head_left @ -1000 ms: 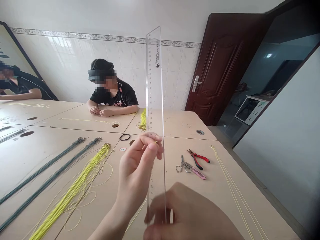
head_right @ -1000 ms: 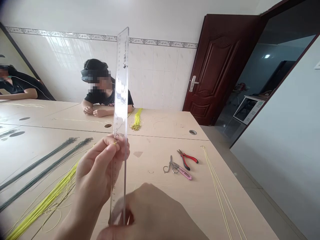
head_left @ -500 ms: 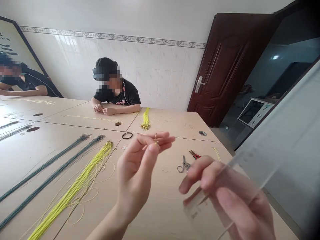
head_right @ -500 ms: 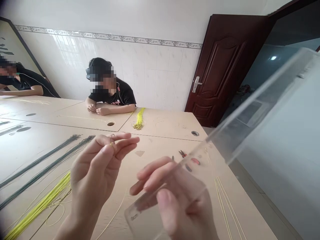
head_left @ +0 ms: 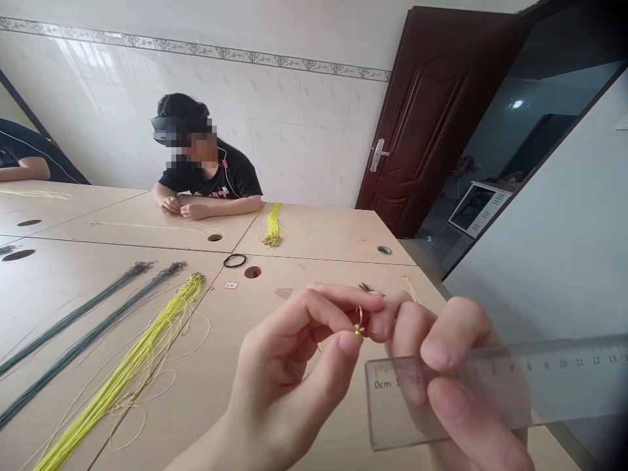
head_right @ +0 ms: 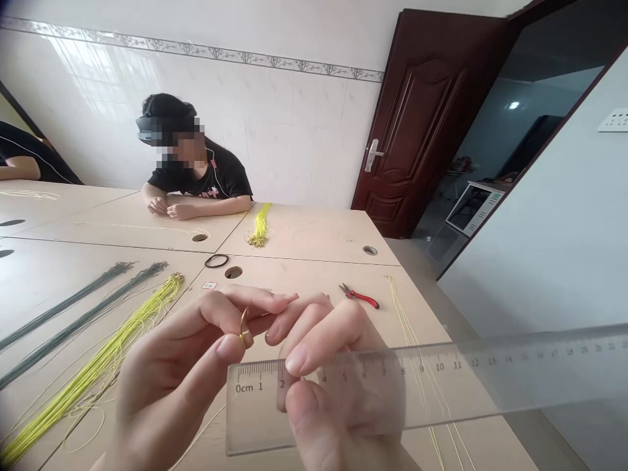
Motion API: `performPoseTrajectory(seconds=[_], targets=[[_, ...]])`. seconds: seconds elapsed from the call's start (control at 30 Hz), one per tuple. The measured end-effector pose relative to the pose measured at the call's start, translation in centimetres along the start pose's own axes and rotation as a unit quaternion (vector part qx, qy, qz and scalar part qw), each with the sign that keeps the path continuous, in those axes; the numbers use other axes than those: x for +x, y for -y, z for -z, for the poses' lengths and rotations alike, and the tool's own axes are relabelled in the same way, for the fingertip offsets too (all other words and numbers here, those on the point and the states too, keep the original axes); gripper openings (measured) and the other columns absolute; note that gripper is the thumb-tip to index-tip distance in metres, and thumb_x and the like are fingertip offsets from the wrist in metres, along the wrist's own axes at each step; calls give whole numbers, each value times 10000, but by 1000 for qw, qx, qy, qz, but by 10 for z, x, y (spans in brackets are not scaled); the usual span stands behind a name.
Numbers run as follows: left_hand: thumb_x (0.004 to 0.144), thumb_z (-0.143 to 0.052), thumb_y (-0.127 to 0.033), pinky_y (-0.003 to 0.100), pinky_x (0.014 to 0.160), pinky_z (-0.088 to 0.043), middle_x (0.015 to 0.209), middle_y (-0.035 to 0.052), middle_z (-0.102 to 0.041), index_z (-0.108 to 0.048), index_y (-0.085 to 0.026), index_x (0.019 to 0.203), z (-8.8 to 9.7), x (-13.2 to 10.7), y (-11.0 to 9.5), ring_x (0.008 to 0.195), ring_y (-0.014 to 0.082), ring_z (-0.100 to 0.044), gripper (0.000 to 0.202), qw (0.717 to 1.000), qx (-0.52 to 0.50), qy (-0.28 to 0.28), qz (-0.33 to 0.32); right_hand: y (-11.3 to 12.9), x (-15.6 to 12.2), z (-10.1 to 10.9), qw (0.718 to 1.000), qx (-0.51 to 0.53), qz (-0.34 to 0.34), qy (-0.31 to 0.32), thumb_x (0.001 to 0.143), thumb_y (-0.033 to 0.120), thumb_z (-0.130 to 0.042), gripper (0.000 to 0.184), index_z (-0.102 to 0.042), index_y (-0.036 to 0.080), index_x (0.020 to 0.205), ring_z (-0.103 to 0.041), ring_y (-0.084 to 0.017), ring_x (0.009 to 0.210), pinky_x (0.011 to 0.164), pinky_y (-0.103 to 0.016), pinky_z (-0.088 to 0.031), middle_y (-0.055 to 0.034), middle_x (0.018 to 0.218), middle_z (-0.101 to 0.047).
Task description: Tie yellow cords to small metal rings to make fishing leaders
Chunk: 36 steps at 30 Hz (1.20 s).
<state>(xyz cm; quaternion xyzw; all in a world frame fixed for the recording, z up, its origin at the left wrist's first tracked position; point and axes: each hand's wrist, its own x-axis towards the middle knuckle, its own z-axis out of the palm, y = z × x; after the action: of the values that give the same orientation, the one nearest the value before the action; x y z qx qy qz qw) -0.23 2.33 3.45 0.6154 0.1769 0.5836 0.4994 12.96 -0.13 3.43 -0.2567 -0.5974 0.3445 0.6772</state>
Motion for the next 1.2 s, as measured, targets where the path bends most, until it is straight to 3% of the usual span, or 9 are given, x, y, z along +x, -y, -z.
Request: performPoseTrajectory(seconds=[0.33, 0.47, 0.77, 0.97, 1.2], targets=[[908, -522, -139, 183, 881, -522, 1082, 5, -644, -598, -225, 818, 3, -4, -8, 1059, 146, -603, 146, 997, 56, 49, 5, 4, 9, 3, 999, 44, -17, -3, 804, 343, -676, 120, -582, 283, 758, -484, -129, 613, 732, -259, -461, 44, 501, -456], [911, -527, -156, 156, 891, -501, 1100, -12, -636, -593, -209, 807, 4, -3, -6, 1067, 131, -595, 134, 996, 64, 62, 5, 1, 6, 2, 997, 71, 20, -8, 807, 255, -619, 19, -602, 258, 801, -463, -129, 620, 736, -256, -439, 34, 514, -440], [906, -512, -134, 120, 921, -470, 1129, -36, -620, -606, -207, 829, 3, -3, -11, 1090, 108, -581, 141, 993, 91, 75, 10, 1, 7, -1, 997, 74, 22, -4, 802, 236, -602, 31, -583, 251, 782, -468, -153, 647, 744, -300, -450, 31, 500, -413], [883, -542, -126, 137, 880, -495, 1082, -17, -632, -616, -202, 797, 5, -2, -12, 1053, 126, -600, 137, 992, 95, 79, 5, 5, 12, -1, 999, 46, 19, -5, 840, 392, -605, 196, -564, 234, 731, -408, -130, 561, 699, -275, -475, 33, 496, -412], [901, -531, -162, 161, 889, -498, 1054, 11, -605, -610, -203, 819, 3, -5, -9, 1055, 142, -590, 120, 993, 92, 77, 11, 4, 8, -5, 997, 57, 38, -21, 826, 416, -625, 213, -557, 238, 731, -440, -150, 581, 753, -335, -466, 35, 481, -415]])
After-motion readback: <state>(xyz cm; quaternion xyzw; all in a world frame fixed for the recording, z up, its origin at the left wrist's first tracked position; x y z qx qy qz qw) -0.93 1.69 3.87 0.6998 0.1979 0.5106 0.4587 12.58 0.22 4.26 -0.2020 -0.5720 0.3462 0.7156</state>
